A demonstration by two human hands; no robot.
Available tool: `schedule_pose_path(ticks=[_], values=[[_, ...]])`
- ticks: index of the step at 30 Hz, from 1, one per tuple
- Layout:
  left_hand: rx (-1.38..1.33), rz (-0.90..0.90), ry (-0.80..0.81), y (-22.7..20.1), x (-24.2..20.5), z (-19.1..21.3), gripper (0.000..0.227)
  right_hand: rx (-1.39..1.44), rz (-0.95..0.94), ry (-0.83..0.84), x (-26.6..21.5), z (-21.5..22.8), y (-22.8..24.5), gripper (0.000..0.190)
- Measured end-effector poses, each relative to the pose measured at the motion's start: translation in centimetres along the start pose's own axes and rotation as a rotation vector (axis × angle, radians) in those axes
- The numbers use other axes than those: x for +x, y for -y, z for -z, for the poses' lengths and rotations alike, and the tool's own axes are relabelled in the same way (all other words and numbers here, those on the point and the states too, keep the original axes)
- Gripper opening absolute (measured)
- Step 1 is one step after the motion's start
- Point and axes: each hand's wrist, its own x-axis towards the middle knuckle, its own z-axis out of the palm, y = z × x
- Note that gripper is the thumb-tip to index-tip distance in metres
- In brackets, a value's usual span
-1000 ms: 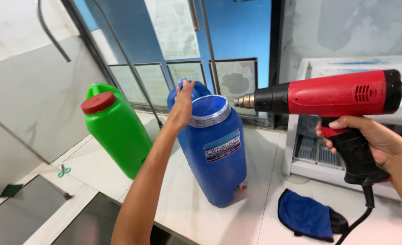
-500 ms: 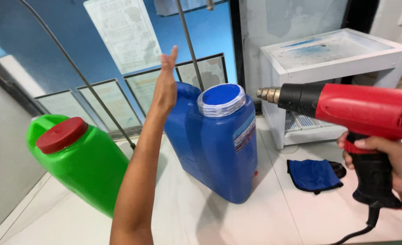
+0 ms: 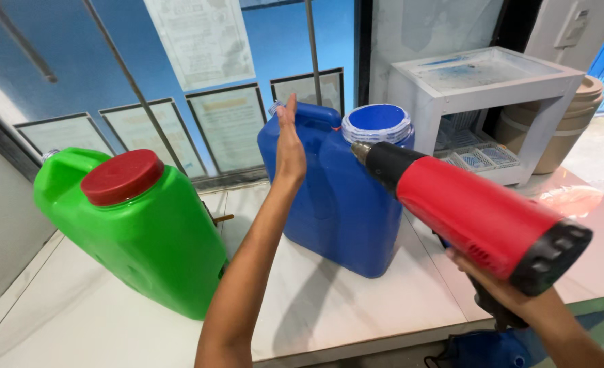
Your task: The person fills a blue plastic container with water from a tap, then fills a green plastic container. They wipe the containers with a cloth, secure the lids, and apply labels to both containers using a heat gun to shrink the plastic wrap.
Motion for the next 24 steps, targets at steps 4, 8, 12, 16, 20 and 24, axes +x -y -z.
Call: schedule_pose_path(ticks=[4,8,12,16,20,24], values=[[0.007,0.092,-0.003,-0.1,-0.6,-0.2,0.081,-0.021,-0.01,-0.014,-0.2,-0.2,-0.1,0.037],[0.058,0.103,0.035,0.0,-0.7,-1.4,0.083,0.206,-0.327,-0.059,0.7,3.3,-3.0,0.036],[0.083,0.12,0.141,0.5,0.8,-4.3,0.083,0.362,-0.229,-0.035,5.5,9.1,-8.8,0.034],[0.489,-0.129,0.406,0.4,4.4,-9.0,0.079,0.397,-0.177,0.011,15.1,15.0,-15.3,0.039],[0.997,-0.02,0.696,0.7,6.8,-14.2,0.076,-0.061,-0.077,-0.064,29.1,17.5,-19.0,0.028],[1.136,0.145,0.805,2.6,6.7,-15.5,0.079,-0.575,0.067,-0.061,43.6,16.2,-21.2,0.027]])
